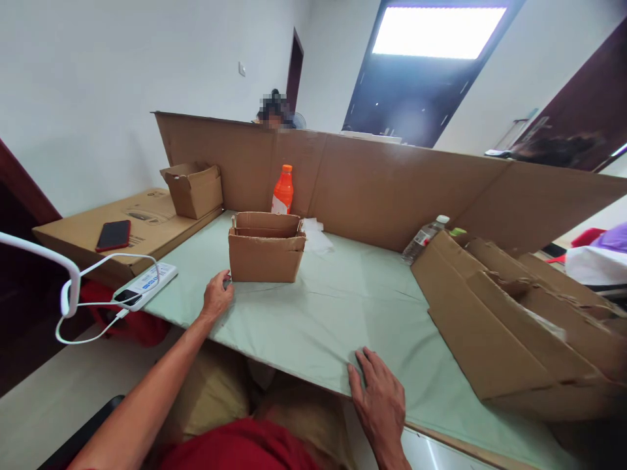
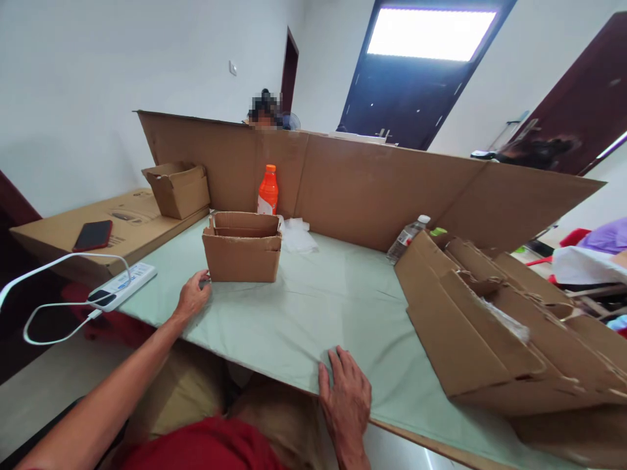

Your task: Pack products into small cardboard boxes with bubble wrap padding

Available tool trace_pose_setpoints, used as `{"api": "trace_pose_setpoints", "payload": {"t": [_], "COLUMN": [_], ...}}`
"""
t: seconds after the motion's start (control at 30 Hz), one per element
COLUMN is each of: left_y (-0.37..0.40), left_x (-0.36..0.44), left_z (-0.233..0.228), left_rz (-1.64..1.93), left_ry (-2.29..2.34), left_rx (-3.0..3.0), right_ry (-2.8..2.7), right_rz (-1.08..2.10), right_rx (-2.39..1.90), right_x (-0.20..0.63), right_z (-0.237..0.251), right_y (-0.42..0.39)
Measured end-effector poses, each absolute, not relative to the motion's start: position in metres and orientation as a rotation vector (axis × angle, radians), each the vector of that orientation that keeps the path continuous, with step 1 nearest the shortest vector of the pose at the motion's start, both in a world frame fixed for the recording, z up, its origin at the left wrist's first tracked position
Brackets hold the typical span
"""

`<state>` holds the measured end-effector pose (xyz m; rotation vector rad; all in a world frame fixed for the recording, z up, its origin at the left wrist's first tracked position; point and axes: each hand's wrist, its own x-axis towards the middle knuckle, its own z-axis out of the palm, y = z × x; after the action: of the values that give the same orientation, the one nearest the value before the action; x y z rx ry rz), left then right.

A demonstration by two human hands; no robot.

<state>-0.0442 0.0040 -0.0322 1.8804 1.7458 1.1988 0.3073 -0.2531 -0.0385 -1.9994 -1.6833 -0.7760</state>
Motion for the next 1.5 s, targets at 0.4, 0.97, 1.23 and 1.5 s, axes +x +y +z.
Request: {"api": "trace_pose_setpoints", "payload": {"t": [0.4, 0.97, 1.23, 1.5], "left_y": [0.0009, 0.0002, -0.0021, -0.0027], "left_x": [-0.0481, -0.0463, -0.0460, -0.0440], "left_z": [-0.0271, -0.0280, -0.0283, -0.0267], "left_rz": [1.118, 1.094, 1.132, 1.200], "left_ry": [1.755, 1.784, 1.760, 1.744], "left_rx": [1.862, 1.892, 1.896, 1.876], "right_ry": [-1.683, -1.638, -1.654, -1.644], "right_rz": [-0.618, -0.667, -0.702, -0.709], "right_rx": [-2.078, -2.004, -1.997, -1.971], "right_x": [0.3029, 0.3046, 0.3067, 0.3087], "right_z": [-0.0363, -0.0418, -0.0425, -0.0427], "right_y": [-0.2538, -0.2554, -0.2567, -0.2566]}}
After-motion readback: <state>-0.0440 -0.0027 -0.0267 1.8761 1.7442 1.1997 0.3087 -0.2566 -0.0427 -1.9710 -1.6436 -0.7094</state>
